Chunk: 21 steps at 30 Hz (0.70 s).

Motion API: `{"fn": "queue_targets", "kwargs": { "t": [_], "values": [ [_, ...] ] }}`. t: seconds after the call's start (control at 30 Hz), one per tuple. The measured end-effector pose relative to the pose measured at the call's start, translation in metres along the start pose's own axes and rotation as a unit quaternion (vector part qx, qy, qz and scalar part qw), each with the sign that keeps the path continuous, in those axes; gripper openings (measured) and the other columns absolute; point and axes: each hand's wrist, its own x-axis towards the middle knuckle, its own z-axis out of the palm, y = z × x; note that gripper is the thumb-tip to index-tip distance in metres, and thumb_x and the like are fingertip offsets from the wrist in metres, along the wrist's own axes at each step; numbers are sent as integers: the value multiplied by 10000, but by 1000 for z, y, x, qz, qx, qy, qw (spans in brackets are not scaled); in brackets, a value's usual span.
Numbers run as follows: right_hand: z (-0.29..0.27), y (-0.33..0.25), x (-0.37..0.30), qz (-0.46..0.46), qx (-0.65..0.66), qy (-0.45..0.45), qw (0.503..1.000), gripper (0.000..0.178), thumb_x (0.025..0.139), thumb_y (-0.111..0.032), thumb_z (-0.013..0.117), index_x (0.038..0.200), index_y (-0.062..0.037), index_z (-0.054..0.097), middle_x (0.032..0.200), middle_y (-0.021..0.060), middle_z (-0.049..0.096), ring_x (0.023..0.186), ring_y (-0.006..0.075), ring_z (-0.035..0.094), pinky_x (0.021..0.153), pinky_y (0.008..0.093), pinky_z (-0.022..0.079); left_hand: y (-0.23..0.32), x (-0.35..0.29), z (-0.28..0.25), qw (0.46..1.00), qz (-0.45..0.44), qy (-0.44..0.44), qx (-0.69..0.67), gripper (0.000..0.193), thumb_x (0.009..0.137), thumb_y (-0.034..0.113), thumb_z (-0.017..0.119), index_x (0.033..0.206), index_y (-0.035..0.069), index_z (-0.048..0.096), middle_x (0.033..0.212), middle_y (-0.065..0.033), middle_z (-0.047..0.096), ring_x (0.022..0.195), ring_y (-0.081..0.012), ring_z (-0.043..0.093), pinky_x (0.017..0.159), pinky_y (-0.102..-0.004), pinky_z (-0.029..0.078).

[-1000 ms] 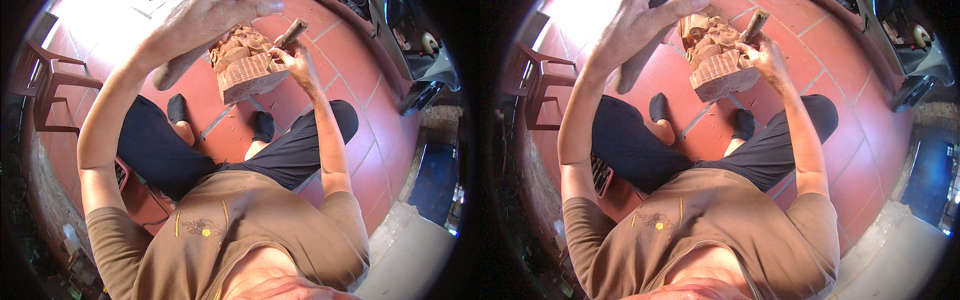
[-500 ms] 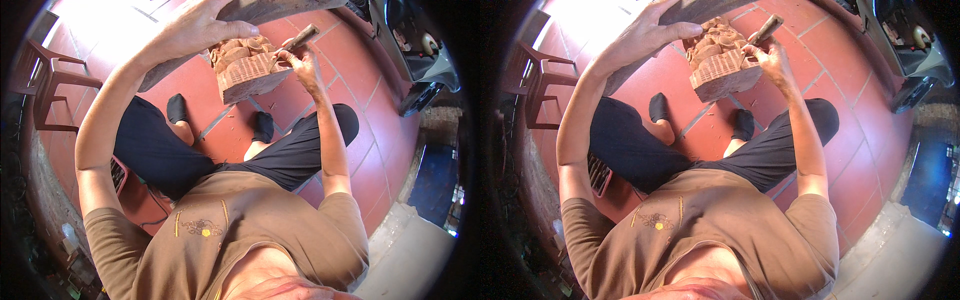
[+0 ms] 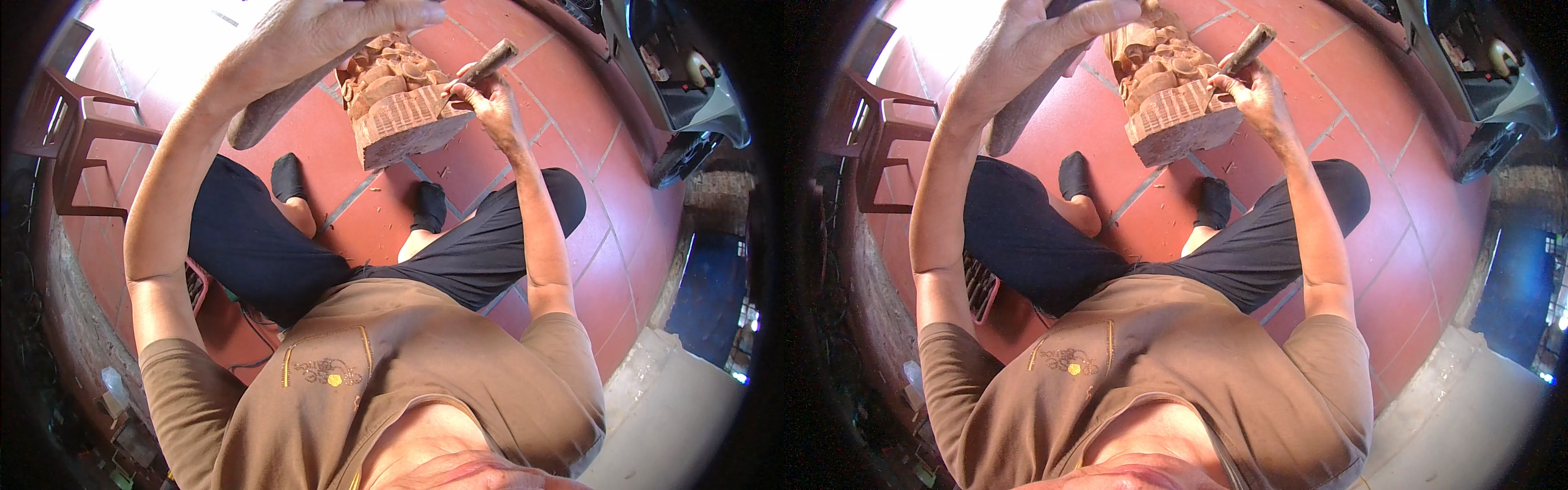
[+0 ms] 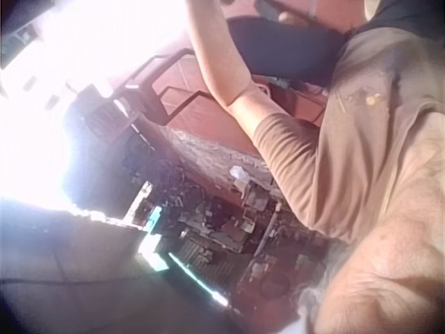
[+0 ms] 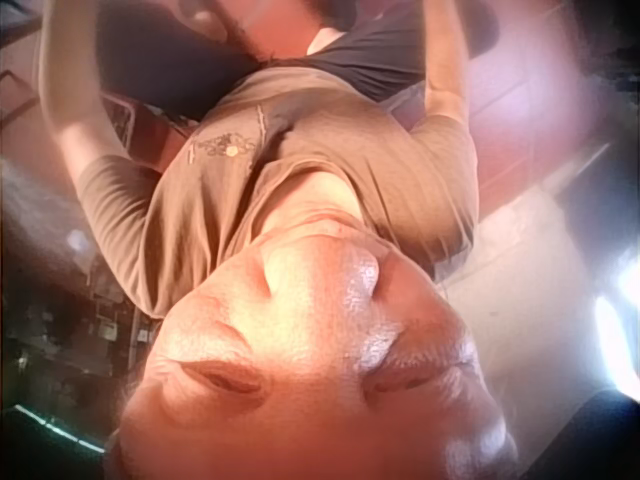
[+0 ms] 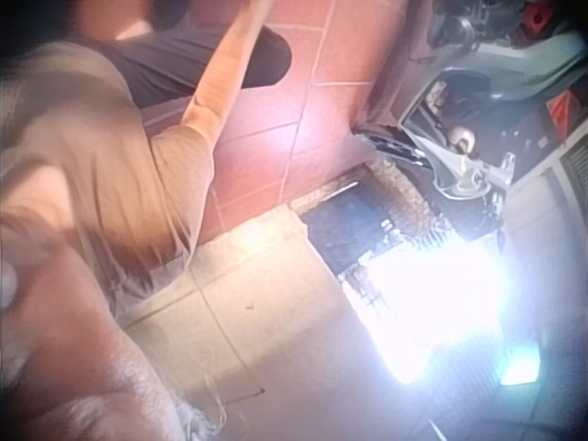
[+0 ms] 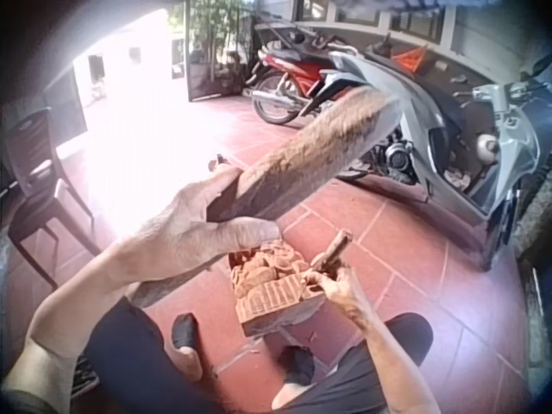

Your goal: The person carves a wooden block using a chisel and mallet. They repeatedly strike the chisel to shape the wood, creating a detailed relief pattern.

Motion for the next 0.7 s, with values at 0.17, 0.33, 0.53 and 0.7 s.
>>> {"fn": "queue_targets", "kwargs": {
  "t": [0.17,0.33,0.53,0.7],
  "values": [
    [4,-7,-2,-3,-29,-8,1000,179,938,-93,673,1091,-30,605,964,65,698,904,146,688,800,301,581,10,0,8,1000,-24,14,-8,665,886,522,697,1254,-14,556,1015,-135,629,912,-188,625,766,-307,501],
    [9,-6,2,21,17,-1,1000,188,926,-107,700,1079,-31,622,941,52,701,878,118,670,768,281,571,-91,-2,40,973,33,-30,225,800,865,556,694,1384,-18,492,1151,-242,644,1057,-298,635,954,-383,495],
    [7,-6,-1,-4,-29,-4,1000,188,927,-106,696,1082,-33,619,932,46,708,857,129,667,773,295,556,-28,12,10,991,-1,-102,85,646,887,517,695,1151,-54,544,896,-113,546,842,-189,537,759,-331,449],
    [15,-14,-2,-39,-128,-7,991,187,926,-97,694,1083,-28,618,918,47,703,866,122,665,773,287,550,-53,6,27,991,51,-46,111,713,878,524,697,1242,-59,507,1005,-180,562,940,-253,553,844,-370,450]
  ]
}}
